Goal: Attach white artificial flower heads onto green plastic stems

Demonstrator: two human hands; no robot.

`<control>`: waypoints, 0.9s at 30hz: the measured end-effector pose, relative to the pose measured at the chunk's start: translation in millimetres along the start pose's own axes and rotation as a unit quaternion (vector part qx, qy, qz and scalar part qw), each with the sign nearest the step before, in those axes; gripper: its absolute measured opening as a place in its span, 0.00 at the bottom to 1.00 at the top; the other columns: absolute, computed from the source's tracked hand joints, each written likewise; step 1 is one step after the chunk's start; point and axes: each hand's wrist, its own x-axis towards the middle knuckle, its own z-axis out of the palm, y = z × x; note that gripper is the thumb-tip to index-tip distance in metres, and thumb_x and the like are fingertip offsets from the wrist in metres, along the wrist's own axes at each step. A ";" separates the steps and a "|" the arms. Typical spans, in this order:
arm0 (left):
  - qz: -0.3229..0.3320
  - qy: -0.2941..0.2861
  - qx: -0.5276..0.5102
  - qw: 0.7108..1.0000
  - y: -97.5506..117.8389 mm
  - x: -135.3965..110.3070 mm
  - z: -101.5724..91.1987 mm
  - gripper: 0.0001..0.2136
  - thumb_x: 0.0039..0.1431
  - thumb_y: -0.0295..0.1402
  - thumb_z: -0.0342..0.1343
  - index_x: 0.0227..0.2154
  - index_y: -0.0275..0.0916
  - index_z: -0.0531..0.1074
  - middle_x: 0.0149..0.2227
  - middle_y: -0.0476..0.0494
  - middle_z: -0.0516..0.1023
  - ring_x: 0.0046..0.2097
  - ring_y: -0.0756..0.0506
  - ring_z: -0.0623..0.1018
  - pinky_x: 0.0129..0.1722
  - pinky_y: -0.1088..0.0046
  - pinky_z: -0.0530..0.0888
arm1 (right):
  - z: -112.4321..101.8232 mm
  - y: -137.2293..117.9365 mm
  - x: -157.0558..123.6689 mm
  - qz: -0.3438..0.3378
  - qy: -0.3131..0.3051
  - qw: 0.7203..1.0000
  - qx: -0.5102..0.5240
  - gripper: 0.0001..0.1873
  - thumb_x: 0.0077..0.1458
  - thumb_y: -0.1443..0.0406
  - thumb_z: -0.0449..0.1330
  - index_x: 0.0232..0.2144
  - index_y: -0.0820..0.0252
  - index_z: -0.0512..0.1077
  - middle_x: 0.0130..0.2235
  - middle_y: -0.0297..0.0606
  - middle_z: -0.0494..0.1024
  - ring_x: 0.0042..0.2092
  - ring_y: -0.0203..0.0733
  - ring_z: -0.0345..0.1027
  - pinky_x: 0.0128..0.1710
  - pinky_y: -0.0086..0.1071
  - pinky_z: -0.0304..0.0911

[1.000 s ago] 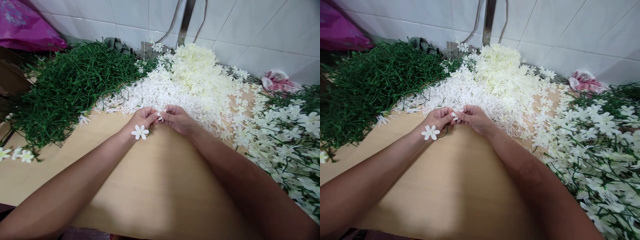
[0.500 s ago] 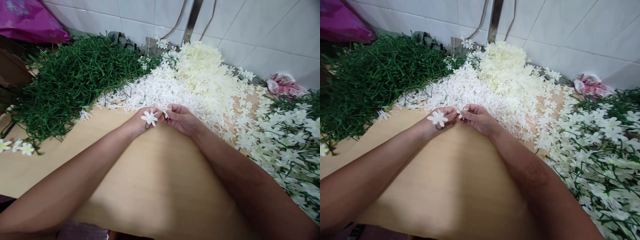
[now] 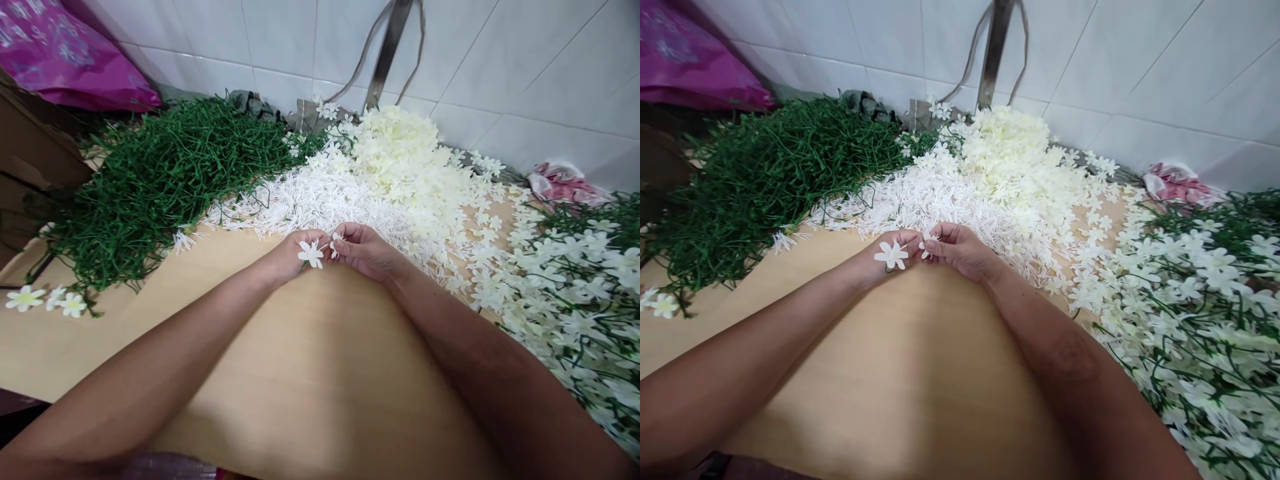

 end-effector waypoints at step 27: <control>0.014 0.004 0.019 1.000 -12.6 3.4 1.9 0.22 0.36 0.49 0.65 0.17 0.36 0.64 0.16 0.54 0.63 0.20 0.56 0.60 0.19 0.78 0.53 | 4.4 -3.6 3.0 -0.030 0.049 0.983 -0.172 0.22 0.30 0.56 0.73 0.21 0.62 0.66 0.19 0.29 0.73 0.23 0.28 0.64 0.25 0.25 0.59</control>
